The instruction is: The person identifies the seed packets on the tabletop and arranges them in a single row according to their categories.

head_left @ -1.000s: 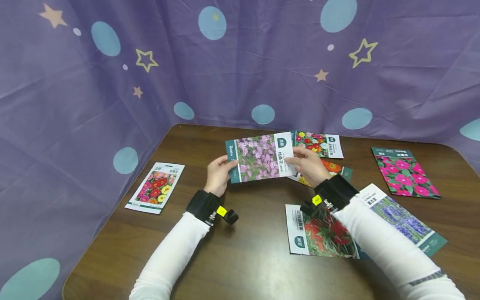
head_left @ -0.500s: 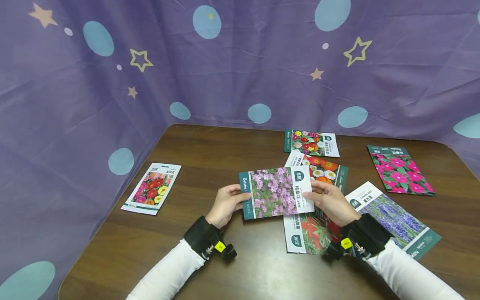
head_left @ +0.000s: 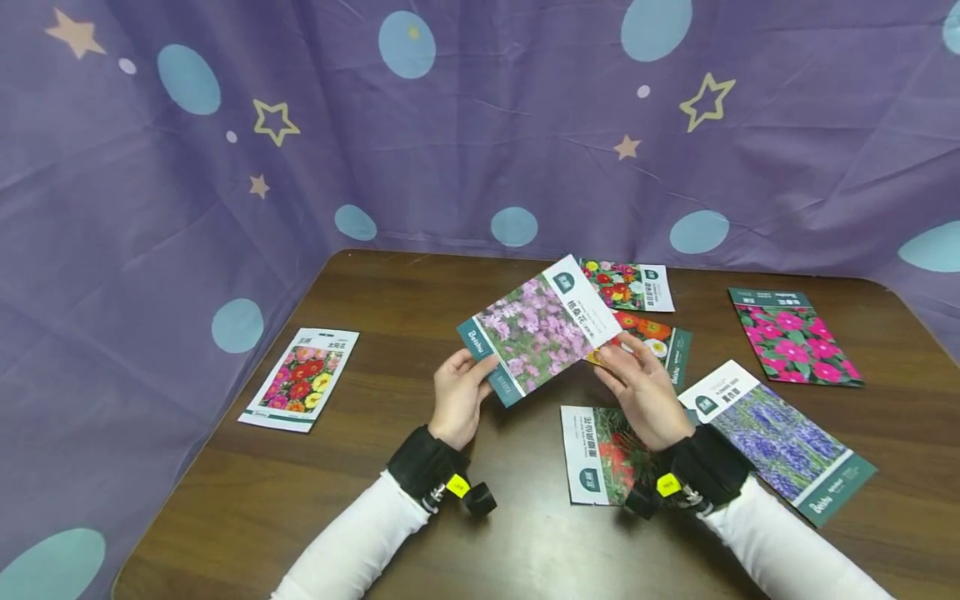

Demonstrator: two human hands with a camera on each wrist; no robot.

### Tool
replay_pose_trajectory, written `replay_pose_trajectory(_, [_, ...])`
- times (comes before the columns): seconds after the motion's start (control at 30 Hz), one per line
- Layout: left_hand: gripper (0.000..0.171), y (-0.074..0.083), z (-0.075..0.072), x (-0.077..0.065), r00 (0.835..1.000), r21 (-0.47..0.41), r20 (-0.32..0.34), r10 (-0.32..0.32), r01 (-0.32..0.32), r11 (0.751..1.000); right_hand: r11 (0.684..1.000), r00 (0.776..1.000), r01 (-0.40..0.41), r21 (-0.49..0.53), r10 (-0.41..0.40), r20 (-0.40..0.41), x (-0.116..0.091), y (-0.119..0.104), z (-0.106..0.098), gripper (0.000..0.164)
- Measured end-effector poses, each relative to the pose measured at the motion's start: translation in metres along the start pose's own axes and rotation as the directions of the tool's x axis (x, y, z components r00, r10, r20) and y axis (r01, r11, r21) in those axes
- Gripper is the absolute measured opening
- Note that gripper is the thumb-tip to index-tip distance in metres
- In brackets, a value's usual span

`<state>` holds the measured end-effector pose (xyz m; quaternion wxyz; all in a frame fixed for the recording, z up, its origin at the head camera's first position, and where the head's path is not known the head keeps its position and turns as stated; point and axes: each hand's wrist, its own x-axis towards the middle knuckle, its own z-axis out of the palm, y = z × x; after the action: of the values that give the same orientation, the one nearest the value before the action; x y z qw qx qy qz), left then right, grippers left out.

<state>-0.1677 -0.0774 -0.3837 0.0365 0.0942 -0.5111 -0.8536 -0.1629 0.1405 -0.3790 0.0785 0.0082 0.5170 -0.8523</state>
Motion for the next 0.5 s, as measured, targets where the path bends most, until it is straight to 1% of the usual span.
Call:
replay_pose_trajectory(0.03, [0.012, -0.001, 0.004, 0.000, 1.000, -0.023, -0.022, 0.007, -0.008, 1.000, 1.000, 1.000, -0.012, 0.028, 0.012, -0.010, -0.001, 0.004, 0.005, 0.043])
replay_pose_trajectory(0.13, [0.011, -0.006, 0.015, -0.003, 0.998, -0.071, -0.053, 0.027, -0.031, 0.997, 0.994, 0.997, -0.053, 0.099, 0.058, -0.051, 0.000, 0.013, 0.019, 0.035])
replay_pose_trajectory(0.2, [0.010, -0.010, 0.020, -0.006, 0.998, -0.091, -0.063, 0.026, -0.032, 0.995, 0.992, 0.995, -0.060, 0.114, 0.069, -0.077, 0.001, 0.018, 0.028, 0.032])
replay_pose_trajectory(0.37, [0.011, -0.024, 0.029, -0.013, 0.997, -0.097, -0.075, -0.001, -0.006, 0.995, 0.993, 0.986, 0.014, 0.121, 0.006, -0.164, 0.005, 0.024, 0.037, 0.026])
replay_pose_trajectory(0.43, [0.012, -0.030, 0.030, -0.015, 0.997, -0.091, -0.071, -0.006, 0.000, 0.996, 0.990, 0.980, 0.030, 0.134, -0.003, -0.197, 0.005, 0.025, 0.036, 0.026])
replay_pose_trajectory(0.5, [0.013, -0.035, 0.031, -0.018, 0.998, -0.083, -0.060, -0.007, 0.002, 0.997, 0.989, 0.975, 0.030, 0.143, 0.002, -0.222, 0.004, 0.026, 0.035, 0.026])
